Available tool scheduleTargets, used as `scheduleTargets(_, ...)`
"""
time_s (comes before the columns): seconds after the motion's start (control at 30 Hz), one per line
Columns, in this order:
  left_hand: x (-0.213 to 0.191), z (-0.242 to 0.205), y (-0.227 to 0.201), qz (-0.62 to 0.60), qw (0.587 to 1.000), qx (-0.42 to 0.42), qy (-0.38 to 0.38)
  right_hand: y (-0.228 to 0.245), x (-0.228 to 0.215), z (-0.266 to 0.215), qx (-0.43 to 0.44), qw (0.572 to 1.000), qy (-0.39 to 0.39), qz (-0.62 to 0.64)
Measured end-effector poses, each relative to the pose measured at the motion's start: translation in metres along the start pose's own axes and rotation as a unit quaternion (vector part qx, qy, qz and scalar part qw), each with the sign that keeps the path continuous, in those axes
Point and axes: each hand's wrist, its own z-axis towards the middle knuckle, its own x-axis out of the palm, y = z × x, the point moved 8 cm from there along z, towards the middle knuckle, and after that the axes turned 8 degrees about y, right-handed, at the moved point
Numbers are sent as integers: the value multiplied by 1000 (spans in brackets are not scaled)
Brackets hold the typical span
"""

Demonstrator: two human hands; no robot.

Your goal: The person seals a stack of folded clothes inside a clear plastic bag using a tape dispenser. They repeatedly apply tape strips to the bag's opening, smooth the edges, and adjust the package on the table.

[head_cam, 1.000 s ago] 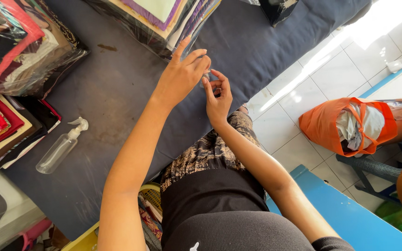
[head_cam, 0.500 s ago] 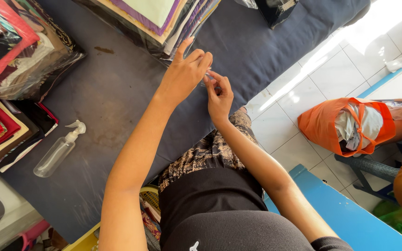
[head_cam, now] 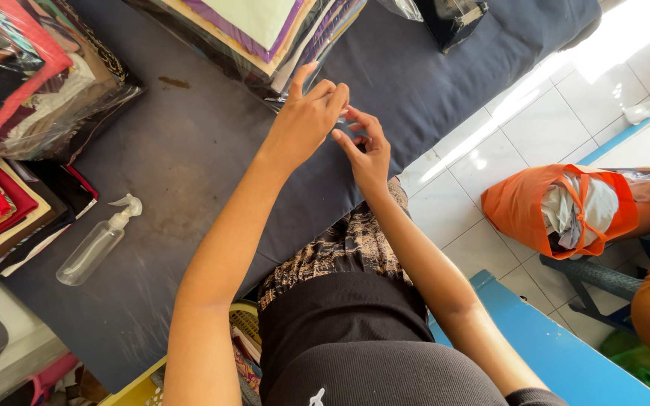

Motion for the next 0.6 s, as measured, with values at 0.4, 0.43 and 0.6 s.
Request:
scheduleTargets(0.4,-72,4,5,57,994,1,-95,-33,-1,18,36,995,8,97)
scheduleTargets(0.43,-82,5,11,95,990,-6,-104,-30,-1,23,31,995,22,94)
scheduleTargets(0.6,-86,47,41,189,980,-48,-45,-22,0,44,-3,994,90,63)
